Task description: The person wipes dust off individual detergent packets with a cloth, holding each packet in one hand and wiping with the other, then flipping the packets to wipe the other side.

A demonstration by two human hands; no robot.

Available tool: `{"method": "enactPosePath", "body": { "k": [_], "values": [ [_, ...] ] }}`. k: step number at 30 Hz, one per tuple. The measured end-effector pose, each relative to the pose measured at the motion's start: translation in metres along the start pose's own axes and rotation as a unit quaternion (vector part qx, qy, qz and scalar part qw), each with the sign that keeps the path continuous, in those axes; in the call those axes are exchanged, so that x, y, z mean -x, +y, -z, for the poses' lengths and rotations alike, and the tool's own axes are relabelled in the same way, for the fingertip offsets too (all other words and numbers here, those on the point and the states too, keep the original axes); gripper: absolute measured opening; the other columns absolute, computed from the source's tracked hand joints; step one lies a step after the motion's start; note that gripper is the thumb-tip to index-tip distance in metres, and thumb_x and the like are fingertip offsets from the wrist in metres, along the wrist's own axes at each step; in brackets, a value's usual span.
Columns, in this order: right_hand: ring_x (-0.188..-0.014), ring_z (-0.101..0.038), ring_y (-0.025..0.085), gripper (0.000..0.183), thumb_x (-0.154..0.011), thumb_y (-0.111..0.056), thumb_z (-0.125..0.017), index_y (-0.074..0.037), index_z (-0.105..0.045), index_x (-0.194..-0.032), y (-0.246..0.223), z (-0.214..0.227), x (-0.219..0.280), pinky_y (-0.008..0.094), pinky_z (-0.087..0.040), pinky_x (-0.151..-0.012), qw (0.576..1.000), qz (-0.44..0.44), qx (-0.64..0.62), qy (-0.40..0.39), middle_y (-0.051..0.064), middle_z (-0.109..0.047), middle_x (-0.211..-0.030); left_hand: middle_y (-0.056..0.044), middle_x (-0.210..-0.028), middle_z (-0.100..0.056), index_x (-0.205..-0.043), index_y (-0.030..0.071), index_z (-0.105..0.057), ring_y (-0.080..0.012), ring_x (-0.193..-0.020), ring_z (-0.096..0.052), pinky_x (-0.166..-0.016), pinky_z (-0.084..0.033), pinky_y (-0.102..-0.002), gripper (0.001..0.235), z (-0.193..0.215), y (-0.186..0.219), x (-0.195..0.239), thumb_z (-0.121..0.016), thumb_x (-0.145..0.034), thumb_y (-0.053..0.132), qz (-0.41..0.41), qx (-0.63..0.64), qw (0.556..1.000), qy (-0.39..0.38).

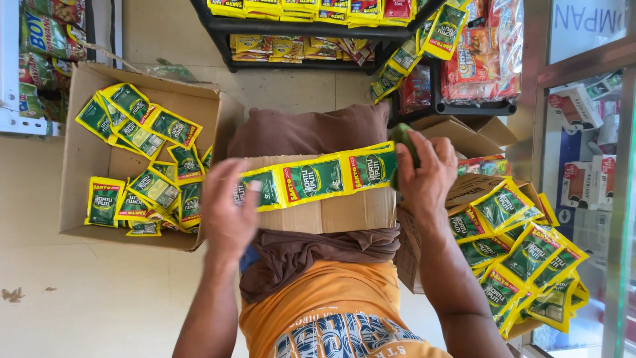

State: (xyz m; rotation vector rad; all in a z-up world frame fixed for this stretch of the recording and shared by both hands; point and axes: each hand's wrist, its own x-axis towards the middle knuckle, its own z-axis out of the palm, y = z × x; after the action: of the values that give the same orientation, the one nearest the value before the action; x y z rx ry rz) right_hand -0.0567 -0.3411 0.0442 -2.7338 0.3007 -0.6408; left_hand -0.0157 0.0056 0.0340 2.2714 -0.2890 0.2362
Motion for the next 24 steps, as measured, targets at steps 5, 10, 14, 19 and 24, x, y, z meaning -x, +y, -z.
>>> {"method": "enactPosePath", "body": {
  "k": [5, 10, 14, 19, 24],
  "values": [
    [-0.094, -0.061, 0.030, 0.029, -0.096, -0.023, -0.080, -0.009, -0.075, -0.119, -0.034, -0.009, -0.010, 0.045, -0.048, -0.085, 0.997, 0.044, -0.054, -0.017, 0.010, -0.062, -0.097, -0.019, -0.141, -0.056, -0.135, 0.004, -0.061, -0.0379, -0.133, -0.052, -0.112, -0.041, -0.053, 0.072, -0.058, 0.057, -0.023, -0.087, -0.075, 0.033, -0.147, -0.006, 0.979, -0.144],
    [-0.092, -0.060, 0.030, 0.029, -0.093, -0.026, -0.080, -0.010, -0.075, -0.118, -0.042, -0.018, -0.013, 0.045, -0.048, -0.083, 0.990, 0.072, -0.078, -0.090, 0.009, -0.061, -0.095, -0.027, -0.144, -0.049, -0.139, -0.006, -0.047, -0.0445, -0.134, -0.044, -0.109, -0.032, -0.065, 0.115, -0.091, 0.069, -0.041, -0.093, -0.051, 0.053, -0.180, -0.115, 0.946, -0.244],
    [-0.092, -0.059, 0.031, 0.031, -0.087, -0.029, -0.079, -0.015, -0.077, -0.114, -0.043, -0.014, -0.004, 0.046, -0.048, -0.081, 0.975, 0.135, -0.040, -0.172, 0.009, -0.060, -0.094, -0.018, -0.134, -0.054, -0.142, -0.004, -0.044, -0.0360, -0.127, -0.050, -0.110, -0.033, -0.059, 0.116, -0.093, 0.067, -0.045, -0.093, -0.055, 0.054, -0.134, -0.136, 0.929, -0.317],
    [-0.094, -0.060, 0.029, 0.030, -0.082, -0.031, -0.078, -0.018, -0.077, -0.109, -0.045, -0.007, 0.009, 0.045, -0.048, -0.081, 0.950, 0.182, -0.034, -0.251, 0.008, -0.059, -0.092, -0.015, -0.128, -0.058, -0.139, -0.002, -0.049, -0.0327, -0.120, -0.053, -0.105, -0.035, -0.056, 0.107, -0.099, 0.058, -0.041, -0.095, -0.057, 0.050, -0.134, -0.110, 0.936, -0.305],
    [-0.092, -0.060, 0.028, 0.025, -0.087, -0.032, -0.076, -0.018, -0.077, -0.108, -0.054, -0.029, -0.012, 0.045, -0.047, -0.079, 0.965, 0.160, 0.014, -0.206, 0.007, -0.059, -0.092, -0.014, -0.129, -0.058, -0.136, 0.001, -0.052, -0.0318, -0.123, -0.054, -0.106, -0.036, -0.052, 0.101, -0.096, 0.060, -0.043, -0.096, -0.056, 0.045, -0.117, -0.085, 0.938, -0.315]
  ]
}}
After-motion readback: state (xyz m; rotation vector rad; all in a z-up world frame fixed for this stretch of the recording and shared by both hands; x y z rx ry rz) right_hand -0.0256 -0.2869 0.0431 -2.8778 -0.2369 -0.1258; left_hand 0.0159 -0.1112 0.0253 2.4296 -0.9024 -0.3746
